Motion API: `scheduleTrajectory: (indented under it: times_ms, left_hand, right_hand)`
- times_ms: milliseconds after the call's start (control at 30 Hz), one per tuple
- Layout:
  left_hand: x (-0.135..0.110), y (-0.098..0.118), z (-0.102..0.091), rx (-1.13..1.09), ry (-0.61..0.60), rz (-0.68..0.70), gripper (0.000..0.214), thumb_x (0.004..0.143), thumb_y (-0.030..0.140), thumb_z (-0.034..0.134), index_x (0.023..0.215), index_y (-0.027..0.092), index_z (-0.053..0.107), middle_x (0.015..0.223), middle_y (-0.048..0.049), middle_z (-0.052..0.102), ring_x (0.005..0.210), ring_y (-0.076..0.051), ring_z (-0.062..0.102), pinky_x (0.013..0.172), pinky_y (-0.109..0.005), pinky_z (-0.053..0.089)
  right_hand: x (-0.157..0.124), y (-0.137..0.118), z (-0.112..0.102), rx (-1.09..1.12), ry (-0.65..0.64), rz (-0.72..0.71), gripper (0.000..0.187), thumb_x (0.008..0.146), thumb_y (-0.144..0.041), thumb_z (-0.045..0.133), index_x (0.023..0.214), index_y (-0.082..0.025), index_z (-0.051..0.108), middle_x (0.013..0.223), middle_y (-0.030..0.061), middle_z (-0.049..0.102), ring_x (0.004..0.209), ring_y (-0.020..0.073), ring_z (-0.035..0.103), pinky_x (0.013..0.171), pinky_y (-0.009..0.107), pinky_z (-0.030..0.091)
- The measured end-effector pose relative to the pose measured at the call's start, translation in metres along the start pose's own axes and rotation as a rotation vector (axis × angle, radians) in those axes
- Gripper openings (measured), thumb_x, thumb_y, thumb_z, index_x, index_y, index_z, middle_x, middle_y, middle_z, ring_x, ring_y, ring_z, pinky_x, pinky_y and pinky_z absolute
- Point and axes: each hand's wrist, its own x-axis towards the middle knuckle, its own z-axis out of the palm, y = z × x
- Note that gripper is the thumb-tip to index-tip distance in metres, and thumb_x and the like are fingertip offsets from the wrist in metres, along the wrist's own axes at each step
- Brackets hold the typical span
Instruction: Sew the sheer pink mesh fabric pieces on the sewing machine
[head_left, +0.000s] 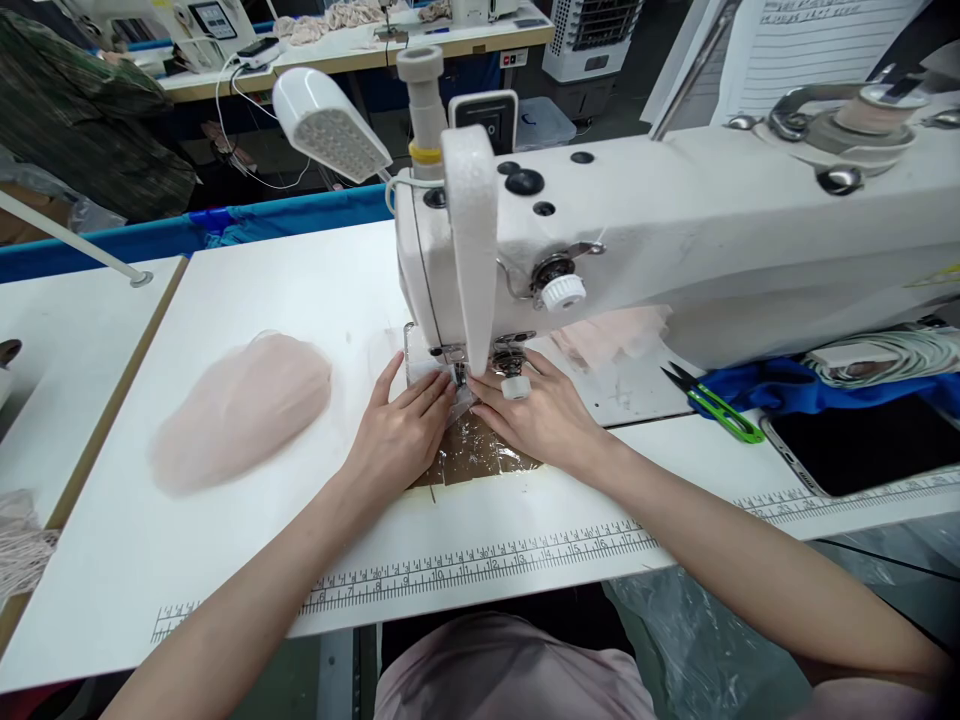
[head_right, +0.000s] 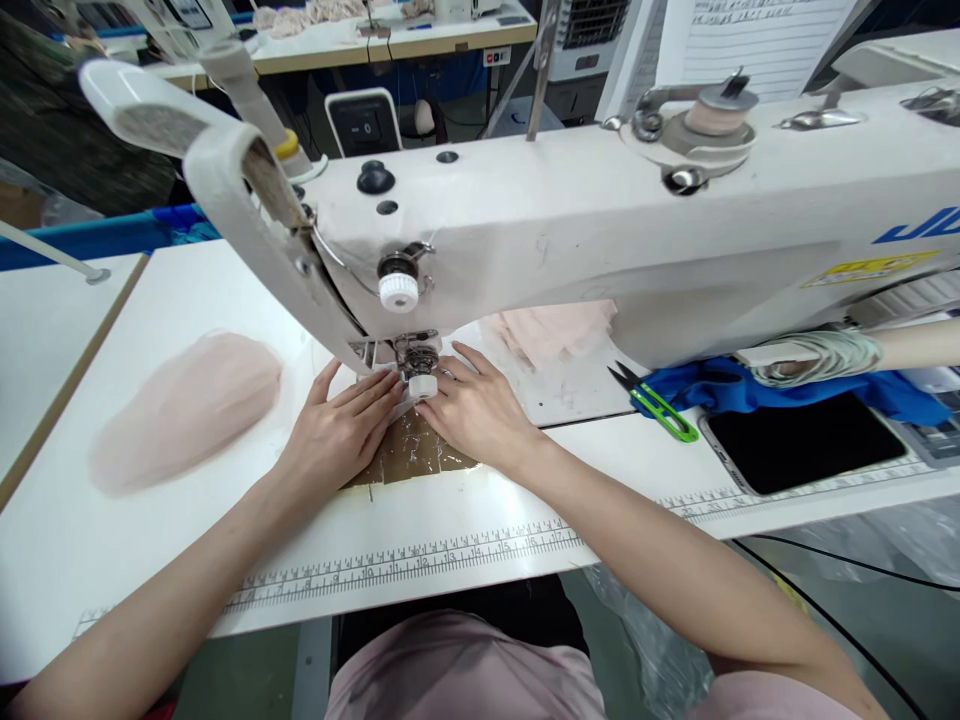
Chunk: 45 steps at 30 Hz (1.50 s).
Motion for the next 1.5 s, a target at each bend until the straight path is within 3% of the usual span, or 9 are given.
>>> scheduleTrajectory:
  times_ms: [200, 400, 567, 633, 833, 1033, 1200, 1333, 1500]
  left_hand:
    - [-0.001, 0.000, 0.001, 0.015, -0.007, -0.006, 0.029, 0.095, 0.014, 0.045, 0.117, 0.015, 0.063, 0.118, -0.0085, 0.069, 0.112, -0.022, 0.063, 0.111, -0.051, 0.034]
    - [-0.002, 0.003, -0.009, -0.003, -0.073, -0.110, 0.052, 0.091, 0.051, 0.051, 0.126, 0.013, 0.058, 0.129, -0.0138, 0.062, 0.119, -0.029, 0.057, 0.109, -0.049, 0.033]
    - [-0.002, 0.008, -0.025, 0.051, 0.103, -0.043, 0.027, 0.090, 0.041, 0.056, 0.081, 0.017, 0.066, 0.063, -0.0003, 0.065, 0.054, -0.015, 0.056, 0.063, -0.034, 0.041]
    - [0.000, 0.005, -0.027, 0.073, 0.169, -0.026, 0.018, 0.090, 0.027, 0.057, 0.075, 0.018, 0.063, 0.058, 0.0016, 0.062, 0.051, -0.013, 0.054, 0.057, -0.032, 0.037]
    - [0.003, -0.012, -0.018, -0.002, -0.021, 0.047, 0.029, 0.091, 0.007, 0.044, 0.113, 0.016, 0.060, 0.119, -0.0066, 0.068, 0.106, -0.021, 0.063, 0.100, -0.041, 0.039]
    - [-0.001, -0.017, -0.010, -0.046, -0.086, -0.010, 0.039, 0.087, 0.000, 0.037, 0.115, 0.014, 0.060, 0.114, -0.0071, 0.069, 0.108, -0.021, 0.061, 0.104, -0.044, 0.038]
    - [-0.001, -0.016, -0.010, -0.071, -0.079, 0.001, 0.043, 0.086, -0.004, 0.034, 0.114, 0.014, 0.062, 0.103, -0.0075, 0.068, 0.098, -0.020, 0.060, 0.102, -0.045, 0.042]
    - [-0.002, -0.020, -0.007, -0.068, -0.052, 0.010, 0.042, 0.087, -0.003, 0.037, 0.116, 0.015, 0.062, 0.100, -0.0081, 0.067, 0.106, -0.023, 0.056, 0.101, -0.047, 0.044]
    - [-0.003, -0.023, -0.006, -0.060, -0.024, 0.045, 0.035, 0.089, 0.000, 0.041, 0.111, 0.015, 0.064, 0.095, -0.0081, 0.067, 0.102, -0.022, 0.057, 0.098, -0.046, 0.047]
  right_hand:
    - [0.000, 0.000, 0.000, -0.015, 0.001, -0.015, 0.022, 0.094, -0.026, 0.054, 0.090, -0.017, 0.074, 0.096, 0.0051, 0.074, 0.100, 0.0210, 0.061, 0.103, 0.041, 0.041]
    - [0.000, 0.001, 0.000, -0.030, -0.001, -0.006, 0.022, 0.094, -0.027, 0.053, 0.095, -0.016, 0.072, 0.101, 0.0054, 0.073, 0.100, 0.0207, 0.061, 0.105, 0.041, 0.039]
    - [-0.002, -0.005, -0.005, -0.025, 0.148, -0.024, 0.023, 0.087, -0.006, 0.050, 0.087, -0.015, 0.071, 0.085, 0.0044, 0.073, 0.092, 0.0190, 0.061, 0.097, 0.038, 0.043]
    - [-0.002, -0.011, -0.008, 0.039, 0.154, -0.058, 0.026, 0.087, -0.002, 0.047, 0.089, -0.016, 0.070, 0.084, 0.0031, 0.073, 0.087, 0.0166, 0.062, 0.086, 0.033, 0.046]
    - [-0.004, -0.023, -0.012, 0.056, 0.050, -0.133, 0.026, 0.088, -0.008, 0.044, 0.095, -0.015, 0.068, 0.088, 0.0049, 0.072, 0.080, 0.0165, 0.061, 0.088, 0.035, 0.044]
    - [-0.005, -0.029, -0.013, 0.057, -0.040, -0.065, 0.028, 0.093, -0.014, 0.046, 0.115, -0.012, 0.063, 0.112, 0.0104, 0.067, 0.092, 0.0198, 0.062, 0.079, 0.032, 0.046]
    - [-0.004, -0.028, -0.013, -0.019, -0.115, 0.057, 0.030, 0.098, -0.029, 0.046, 0.087, -0.011, 0.068, 0.100, 0.0143, 0.070, 0.093, 0.0240, 0.063, 0.077, 0.035, 0.050]
    - [-0.006, -0.030, -0.011, 0.037, -0.130, -0.016, 0.021, 0.096, -0.018, 0.047, 0.104, -0.011, 0.065, 0.122, 0.0132, 0.064, 0.099, 0.0226, 0.062, 0.074, 0.033, 0.052]
    - [-0.005, -0.028, -0.012, 0.078, -0.183, 0.104, 0.027, 0.099, -0.028, 0.043, 0.095, -0.012, 0.065, 0.106, 0.0133, 0.068, 0.094, 0.0234, 0.063, 0.073, 0.034, 0.053]
